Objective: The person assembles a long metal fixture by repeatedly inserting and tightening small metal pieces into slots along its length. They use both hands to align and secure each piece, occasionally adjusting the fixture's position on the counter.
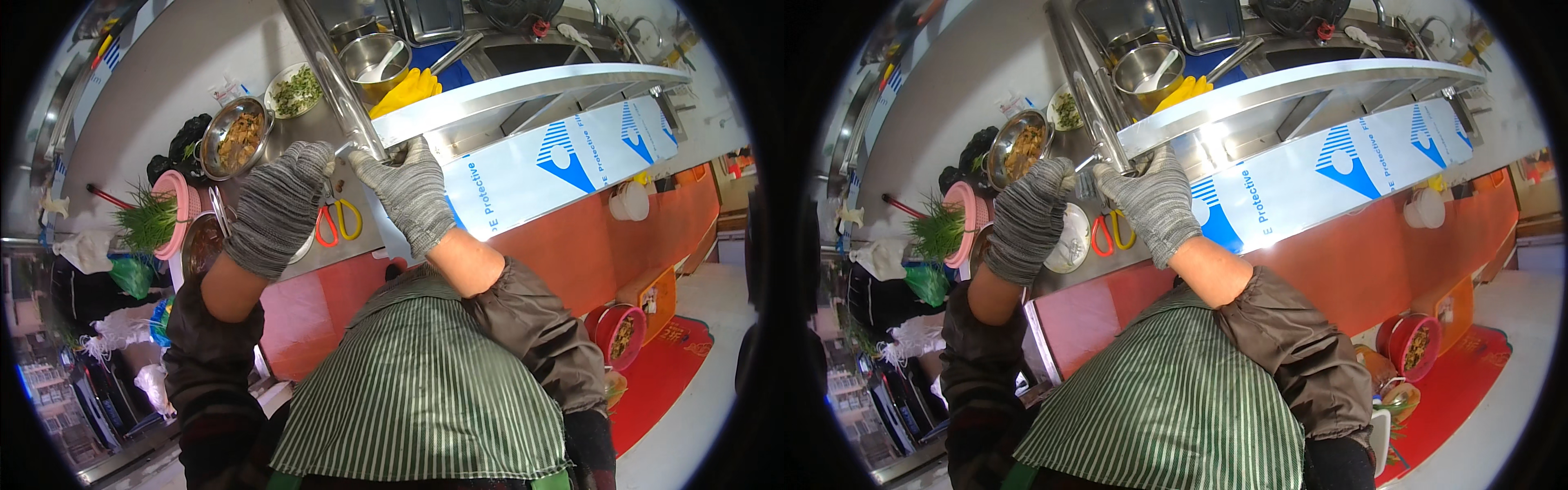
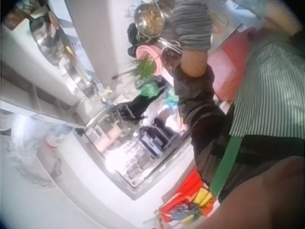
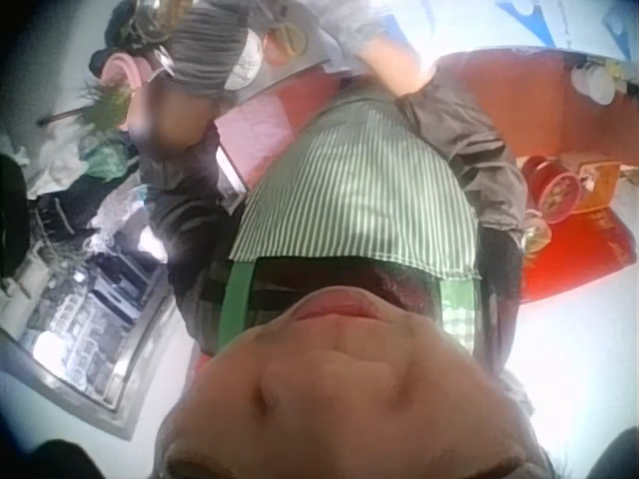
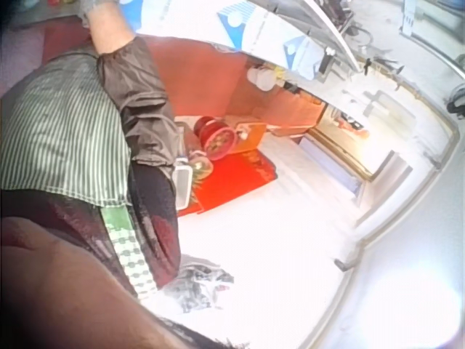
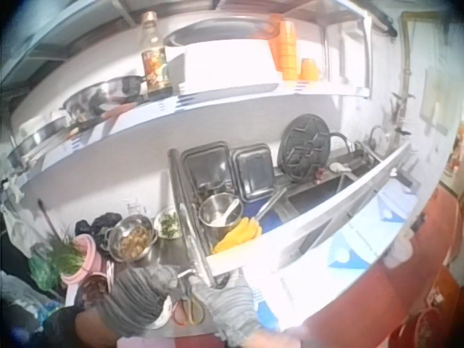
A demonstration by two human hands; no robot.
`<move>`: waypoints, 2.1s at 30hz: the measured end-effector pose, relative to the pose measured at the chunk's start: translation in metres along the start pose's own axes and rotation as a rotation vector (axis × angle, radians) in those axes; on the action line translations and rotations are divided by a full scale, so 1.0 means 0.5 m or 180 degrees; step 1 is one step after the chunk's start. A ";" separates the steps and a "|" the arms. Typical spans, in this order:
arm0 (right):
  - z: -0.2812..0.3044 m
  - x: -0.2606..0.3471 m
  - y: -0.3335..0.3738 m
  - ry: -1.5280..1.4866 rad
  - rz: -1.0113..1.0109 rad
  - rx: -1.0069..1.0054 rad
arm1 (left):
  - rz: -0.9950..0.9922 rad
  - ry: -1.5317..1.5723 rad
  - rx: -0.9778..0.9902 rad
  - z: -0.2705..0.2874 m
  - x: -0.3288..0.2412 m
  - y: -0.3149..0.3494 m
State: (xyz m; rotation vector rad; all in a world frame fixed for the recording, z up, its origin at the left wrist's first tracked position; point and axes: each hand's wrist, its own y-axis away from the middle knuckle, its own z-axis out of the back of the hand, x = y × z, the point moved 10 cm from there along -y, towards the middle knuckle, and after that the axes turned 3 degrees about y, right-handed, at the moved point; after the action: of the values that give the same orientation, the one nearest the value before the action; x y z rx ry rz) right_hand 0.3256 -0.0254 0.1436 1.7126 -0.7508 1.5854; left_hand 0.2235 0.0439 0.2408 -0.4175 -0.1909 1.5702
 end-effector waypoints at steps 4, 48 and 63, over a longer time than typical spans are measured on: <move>0.003 -0.001 0.002 0.0193 -0.0091 0.0016 | -0.0251 -0.0175 0.0111 0.012 -0.006 -0.026; 0.004 -0.039 -0.013 0.0125 -0.0118 0.0073 | -0.1058 -0.0504 0.1026 -0.047 -0.018 -0.090; 0.008 -0.040 -0.018 0.0162 0.0053 -0.0044 | -0.0101 0.0898 0.0756 -0.063 0.015 -0.086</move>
State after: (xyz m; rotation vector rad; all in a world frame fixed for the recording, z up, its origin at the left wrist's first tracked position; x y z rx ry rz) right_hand 0.3333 -0.0239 0.1228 1.6537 -0.7510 1.6254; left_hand 0.2751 0.0492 0.2269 -0.4410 0.2035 1.4642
